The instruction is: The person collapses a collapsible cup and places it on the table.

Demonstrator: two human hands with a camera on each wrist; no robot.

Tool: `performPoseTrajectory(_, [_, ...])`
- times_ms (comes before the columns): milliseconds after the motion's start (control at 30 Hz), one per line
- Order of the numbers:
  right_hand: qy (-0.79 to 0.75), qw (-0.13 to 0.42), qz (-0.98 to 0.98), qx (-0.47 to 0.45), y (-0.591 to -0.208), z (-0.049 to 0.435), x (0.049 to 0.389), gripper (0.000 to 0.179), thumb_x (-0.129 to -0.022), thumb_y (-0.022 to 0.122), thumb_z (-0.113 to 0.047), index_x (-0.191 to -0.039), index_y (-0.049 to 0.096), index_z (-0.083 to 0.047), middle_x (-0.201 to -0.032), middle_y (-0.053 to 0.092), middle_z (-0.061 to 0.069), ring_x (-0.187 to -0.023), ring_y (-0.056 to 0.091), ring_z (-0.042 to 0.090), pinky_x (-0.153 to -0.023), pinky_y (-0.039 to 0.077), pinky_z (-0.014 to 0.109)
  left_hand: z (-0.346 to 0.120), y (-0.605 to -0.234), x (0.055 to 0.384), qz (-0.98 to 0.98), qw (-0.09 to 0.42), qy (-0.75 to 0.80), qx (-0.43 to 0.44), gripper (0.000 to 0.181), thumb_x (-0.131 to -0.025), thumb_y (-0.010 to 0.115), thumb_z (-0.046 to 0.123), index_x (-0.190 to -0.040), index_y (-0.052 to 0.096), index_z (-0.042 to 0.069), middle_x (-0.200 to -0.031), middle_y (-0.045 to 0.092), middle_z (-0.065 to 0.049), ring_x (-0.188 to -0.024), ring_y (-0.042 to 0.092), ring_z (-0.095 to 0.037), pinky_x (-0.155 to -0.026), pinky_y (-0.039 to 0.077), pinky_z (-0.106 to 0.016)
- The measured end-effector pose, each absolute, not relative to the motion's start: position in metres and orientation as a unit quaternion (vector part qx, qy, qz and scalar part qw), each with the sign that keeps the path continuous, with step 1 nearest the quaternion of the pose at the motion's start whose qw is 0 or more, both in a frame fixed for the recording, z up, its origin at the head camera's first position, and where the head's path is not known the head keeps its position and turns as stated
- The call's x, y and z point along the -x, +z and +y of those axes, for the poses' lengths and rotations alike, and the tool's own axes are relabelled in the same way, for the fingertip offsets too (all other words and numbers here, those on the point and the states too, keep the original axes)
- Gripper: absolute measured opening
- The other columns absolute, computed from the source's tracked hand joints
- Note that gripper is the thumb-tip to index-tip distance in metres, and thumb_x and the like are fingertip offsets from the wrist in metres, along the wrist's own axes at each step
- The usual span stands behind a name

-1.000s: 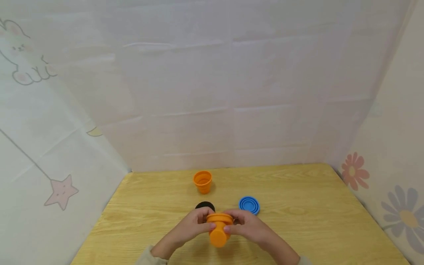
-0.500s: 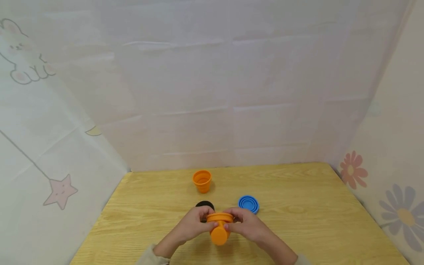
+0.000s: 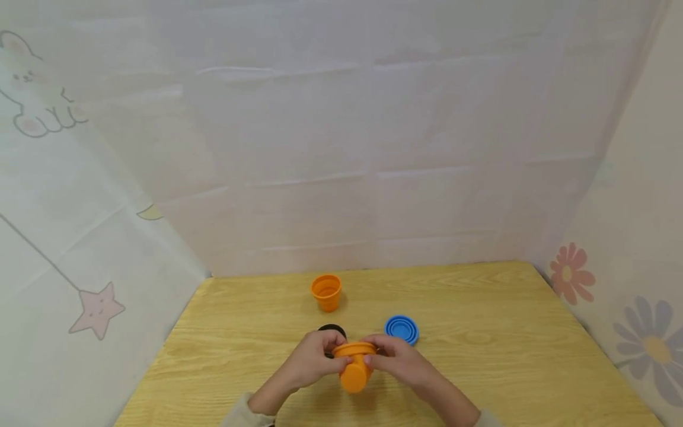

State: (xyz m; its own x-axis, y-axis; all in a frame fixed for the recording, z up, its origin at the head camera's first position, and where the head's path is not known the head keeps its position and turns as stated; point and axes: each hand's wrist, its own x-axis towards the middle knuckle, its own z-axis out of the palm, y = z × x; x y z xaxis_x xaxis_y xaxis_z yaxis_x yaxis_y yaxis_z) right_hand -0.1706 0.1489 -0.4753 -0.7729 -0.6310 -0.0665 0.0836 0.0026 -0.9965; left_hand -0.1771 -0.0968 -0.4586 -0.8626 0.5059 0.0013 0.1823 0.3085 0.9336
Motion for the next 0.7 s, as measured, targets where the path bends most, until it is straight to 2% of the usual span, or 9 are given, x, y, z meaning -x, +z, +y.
performPoseTrajectory(200, [-0.662,0.266,0.669,0.208,-0.4738,0.1478,0.1704,0.040,-0.105,0.058,-0.023,-0.136,0.057,0.002,-0.125,0.065,0.012,-0.110,0.060,0.023,-0.094,0.053,0.031,-0.0959,-0.4594,0.1773,0.807,0.138,0.534,-0.212,0.012,-0.086,0.077,0.016,-0.094,0.072,0.009,-0.084,0.069,0.005,-0.070,0.062,-0.006,-0.063,0.053,-0.020])
performPoseTrajectory(367, [-0.639,0.244,0.694,0.223,-0.4736,0.1455,0.1695,0.038,-0.103,0.060,-0.024,-0.133,0.059,-0.001,-0.125,0.061,0.014,-0.111,0.058,0.026,-0.090,0.056,0.029,-0.0961,-0.4616,0.1775,0.809,0.135,0.532,-0.210,0.011,-0.085,0.077,0.015,-0.094,0.072,0.011,-0.083,0.070,0.006,-0.070,0.063,-0.006,-0.062,0.053,-0.020])
performPoseTrajectory(533, [-0.599,0.194,0.737,0.248,-0.4765,0.1439,0.1680,0.030,-0.104,0.060,-0.025,-0.128,0.063,-0.007,-0.126,0.058,0.014,-0.112,0.057,0.023,-0.089,0.056,0.027,-0.0988,-0.4641,0.1775,0.799,0.144,0.546,-0.206,0.011,-0.088,0.076,0.017,-0.097,0.073,0.011,-0.087,0.071,0.004,-0.074,0.064,-0.008,-0.065,0.054,-0.021])
performPoseTrajectory(700, [-0.537,0.117,0.791,0.270,-0.4781,0.1428,0.1680,0.023,-0.104,0.060,-0.029,-0.122,0.066,-0.017,-0.116,0.060,0.006,-0.103,0.058,0.014,-0.087,0.053,0.028,-0.1040,-0.4655,0.1767,0.755,0.184,0.592,-0.214,0.019,-0.094,0.073,0.021,-0.107,0.070,0.006,-0.098,0.070,-0.001,-0.083,0.066,-0.012,-0.073,0.055,-0.022])
